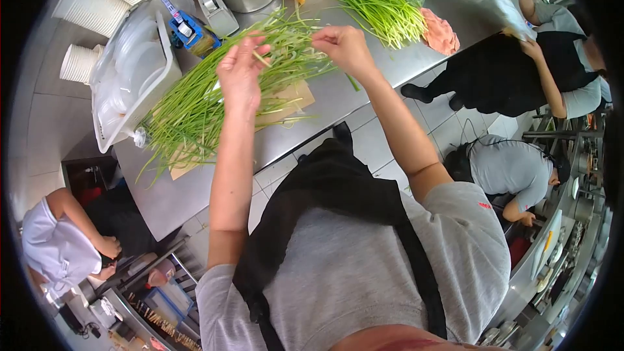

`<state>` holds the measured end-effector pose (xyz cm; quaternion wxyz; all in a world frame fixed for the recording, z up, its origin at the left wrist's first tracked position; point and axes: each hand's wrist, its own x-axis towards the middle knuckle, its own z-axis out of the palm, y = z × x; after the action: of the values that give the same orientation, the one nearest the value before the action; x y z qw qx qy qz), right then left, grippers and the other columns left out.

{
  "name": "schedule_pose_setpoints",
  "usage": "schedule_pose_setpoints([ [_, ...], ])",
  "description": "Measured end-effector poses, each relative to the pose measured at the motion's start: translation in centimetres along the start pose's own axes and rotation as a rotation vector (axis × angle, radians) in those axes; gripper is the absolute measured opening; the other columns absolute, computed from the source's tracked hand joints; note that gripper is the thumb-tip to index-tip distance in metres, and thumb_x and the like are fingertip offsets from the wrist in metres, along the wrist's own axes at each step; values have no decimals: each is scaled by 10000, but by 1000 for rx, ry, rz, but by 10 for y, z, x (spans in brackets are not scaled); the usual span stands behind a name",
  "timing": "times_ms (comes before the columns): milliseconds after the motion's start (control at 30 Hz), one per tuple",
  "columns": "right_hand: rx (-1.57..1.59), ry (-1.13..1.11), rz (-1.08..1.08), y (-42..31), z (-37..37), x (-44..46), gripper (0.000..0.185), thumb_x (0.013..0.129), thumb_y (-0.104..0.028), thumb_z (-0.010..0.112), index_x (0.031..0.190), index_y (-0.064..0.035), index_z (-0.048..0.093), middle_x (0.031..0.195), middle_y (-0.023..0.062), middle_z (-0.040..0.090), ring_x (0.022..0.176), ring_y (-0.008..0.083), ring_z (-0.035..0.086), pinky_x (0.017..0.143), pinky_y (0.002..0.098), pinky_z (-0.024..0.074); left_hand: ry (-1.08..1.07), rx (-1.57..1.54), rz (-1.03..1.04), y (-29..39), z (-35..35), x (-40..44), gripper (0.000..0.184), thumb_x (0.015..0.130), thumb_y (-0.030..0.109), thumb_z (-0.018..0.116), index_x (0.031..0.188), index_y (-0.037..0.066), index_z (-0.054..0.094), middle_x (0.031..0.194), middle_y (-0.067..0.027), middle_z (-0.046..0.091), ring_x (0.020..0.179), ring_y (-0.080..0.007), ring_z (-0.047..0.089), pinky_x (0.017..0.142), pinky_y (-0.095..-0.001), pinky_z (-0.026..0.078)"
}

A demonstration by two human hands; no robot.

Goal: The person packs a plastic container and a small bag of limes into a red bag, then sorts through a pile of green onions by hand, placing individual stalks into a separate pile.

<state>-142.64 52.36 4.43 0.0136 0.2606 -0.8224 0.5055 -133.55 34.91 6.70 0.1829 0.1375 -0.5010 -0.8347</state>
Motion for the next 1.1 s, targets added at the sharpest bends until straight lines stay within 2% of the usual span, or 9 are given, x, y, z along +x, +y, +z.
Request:
schedule_pose_setpoints([
  [100,-204,42,-39,19,-8,0,114,685,-121,644,790,-80,663,725,143,617,644,293,603,602,352,476,86,25,108,10,-17,8,217,857,191,553,956,3,598,911,-98,620,743,-156,595,614,-268,486],
  [367,-209,-64,17,54,-3,-3,122,689,-116,646,799,-62,655,698,122,617,610,265,598,579,334,469,470,77,417,41,-59,11,249,864,199,542,945,-35,573,833,-96,603,737,-181,587,677,-297,499],
  [433,-202,-91,39,55,-4,1,137,702,-123,653,820,-53,652,703,108,622,590,225,597,559,304,463,450,88,464,50,-71,10,259,866,194,539,965,-43,565,816,-85,593,731,-170,575,683,-292,491],
  [500,-8,-94,26,49,-9,8,111,669,-85,659,779,-70,655,698,123,608,625,285,588,590,351,471,425,151,572,56,-74,9,275,879,180,518,1008,-61,551,801,-65,571,717,-138,539,683,-277,468],
  [600,-37,-25,-99,58,-14,27,92,662,-75,655,753,-66,650,717,116,602,619,281,574,582,348,465,439,196,620,59,-69,7,281,887,180,502,1017,-65,546,800,-61,566,711,-128,532,676,-270,463],
  [933,-172,-39,-130,79,-4,68,85,715,-83,552,738,-72,632,734,113,593,700,297,576,639,378,461,470,229,549,44,-64,2,282,890,189,497,1006,-63,553,775,-65,558,698,-118,520,653,-258,457],
  [1000,-333,30,-393,78,6,75,102,708,-71,529,741,-63,625,761,107,597,743,291,573,702,383,452,488,234,525,42,-63,0,280,886,195,506,992,-58,562,772,-65,559,693,-116,519,648,-251,451],
  [1033,-344,33,-390,77,9,77,102,708,-71,529,741,-63,625,761,107,597,743,291,573,702,383,452,481,226,521,40,-63,0,280,886,195,506,992,-58,562,772,-65,559,693,-116,519,648,-251,451],
  [1100,-422,-154,-371,68,14,83,156,746,-64,516,844,-81,637,833,109,607,821,307,546,771,375,432,450,262,504,37,-63,1,278,881,200,516,981,-54,569,773,-65,560,688,-114,518,643,-247,447],
])
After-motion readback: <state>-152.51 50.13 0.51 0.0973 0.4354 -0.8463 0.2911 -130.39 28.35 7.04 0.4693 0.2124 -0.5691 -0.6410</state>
